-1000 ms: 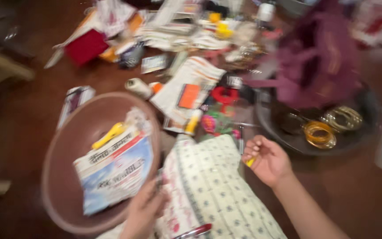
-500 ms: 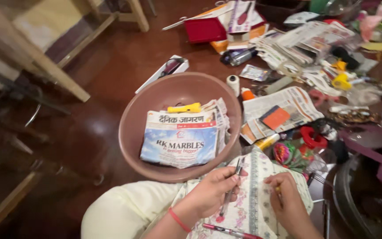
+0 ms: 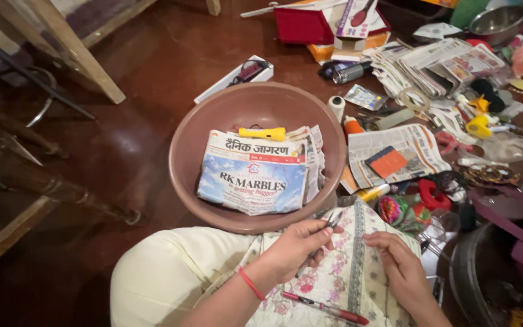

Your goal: The person sits on the floor and repeatedly disassembles and reassembles several pens, removing caps and inner components, then putting them back together. The person handles multiple pens one at a time over a basin containing newspapers.

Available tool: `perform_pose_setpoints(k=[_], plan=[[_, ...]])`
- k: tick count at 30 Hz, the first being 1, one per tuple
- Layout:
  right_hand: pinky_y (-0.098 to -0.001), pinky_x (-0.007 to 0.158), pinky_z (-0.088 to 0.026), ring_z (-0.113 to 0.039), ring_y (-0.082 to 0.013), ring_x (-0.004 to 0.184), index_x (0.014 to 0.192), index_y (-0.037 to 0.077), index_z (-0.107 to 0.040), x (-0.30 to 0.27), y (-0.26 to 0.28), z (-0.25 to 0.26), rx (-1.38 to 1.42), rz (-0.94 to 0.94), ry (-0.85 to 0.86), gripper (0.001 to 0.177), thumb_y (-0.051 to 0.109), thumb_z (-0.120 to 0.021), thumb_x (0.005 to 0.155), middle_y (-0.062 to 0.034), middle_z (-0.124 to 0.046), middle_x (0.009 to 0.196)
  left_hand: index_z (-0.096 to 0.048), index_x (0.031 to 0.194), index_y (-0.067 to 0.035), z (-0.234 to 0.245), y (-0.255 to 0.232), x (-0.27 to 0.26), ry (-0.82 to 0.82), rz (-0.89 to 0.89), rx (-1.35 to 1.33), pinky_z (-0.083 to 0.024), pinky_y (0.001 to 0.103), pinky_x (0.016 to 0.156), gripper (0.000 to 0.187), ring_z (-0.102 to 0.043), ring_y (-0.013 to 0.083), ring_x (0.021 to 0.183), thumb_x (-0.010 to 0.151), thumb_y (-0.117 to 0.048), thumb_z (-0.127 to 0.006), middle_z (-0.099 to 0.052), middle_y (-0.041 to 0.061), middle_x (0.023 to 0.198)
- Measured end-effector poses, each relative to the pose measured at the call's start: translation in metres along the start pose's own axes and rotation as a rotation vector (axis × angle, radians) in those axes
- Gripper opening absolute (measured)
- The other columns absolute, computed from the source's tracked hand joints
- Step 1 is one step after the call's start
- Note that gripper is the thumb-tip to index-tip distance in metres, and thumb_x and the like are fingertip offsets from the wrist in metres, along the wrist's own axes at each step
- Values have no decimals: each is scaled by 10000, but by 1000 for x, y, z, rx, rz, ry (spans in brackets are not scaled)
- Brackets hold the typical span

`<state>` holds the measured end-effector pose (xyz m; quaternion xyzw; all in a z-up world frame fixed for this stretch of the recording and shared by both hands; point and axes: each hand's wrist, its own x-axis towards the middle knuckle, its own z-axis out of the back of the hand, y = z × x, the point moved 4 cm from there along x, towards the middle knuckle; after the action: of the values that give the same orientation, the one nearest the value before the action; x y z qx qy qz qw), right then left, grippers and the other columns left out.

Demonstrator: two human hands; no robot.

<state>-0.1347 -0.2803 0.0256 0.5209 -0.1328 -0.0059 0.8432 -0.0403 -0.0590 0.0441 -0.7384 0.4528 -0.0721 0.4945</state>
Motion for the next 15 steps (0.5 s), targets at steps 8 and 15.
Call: perform_pose_setpoints(k=[8,15], plan=[[-352,992,-504,-701,-238,1092,938,51,-693,-3,2,-22,-18,-49,7,249,-88,-577,767,-76,-750,1089,-673,1268,-54,14,18,-1,-58,79,-37,-432,206,580,293,-515,53,654,1041,-191,-547,-621,-15,837],[-451,1090,-380,-669,-298,1164,995,47,-671,-4,45,-9,-22,129,-166,213,-89,-577,860,-79,-737,1051,-696,1253,-53,9,34,9,-56,83,185,-426,224,574,304,-534,59,646,1018,-163,-536,-646,-6,844]])
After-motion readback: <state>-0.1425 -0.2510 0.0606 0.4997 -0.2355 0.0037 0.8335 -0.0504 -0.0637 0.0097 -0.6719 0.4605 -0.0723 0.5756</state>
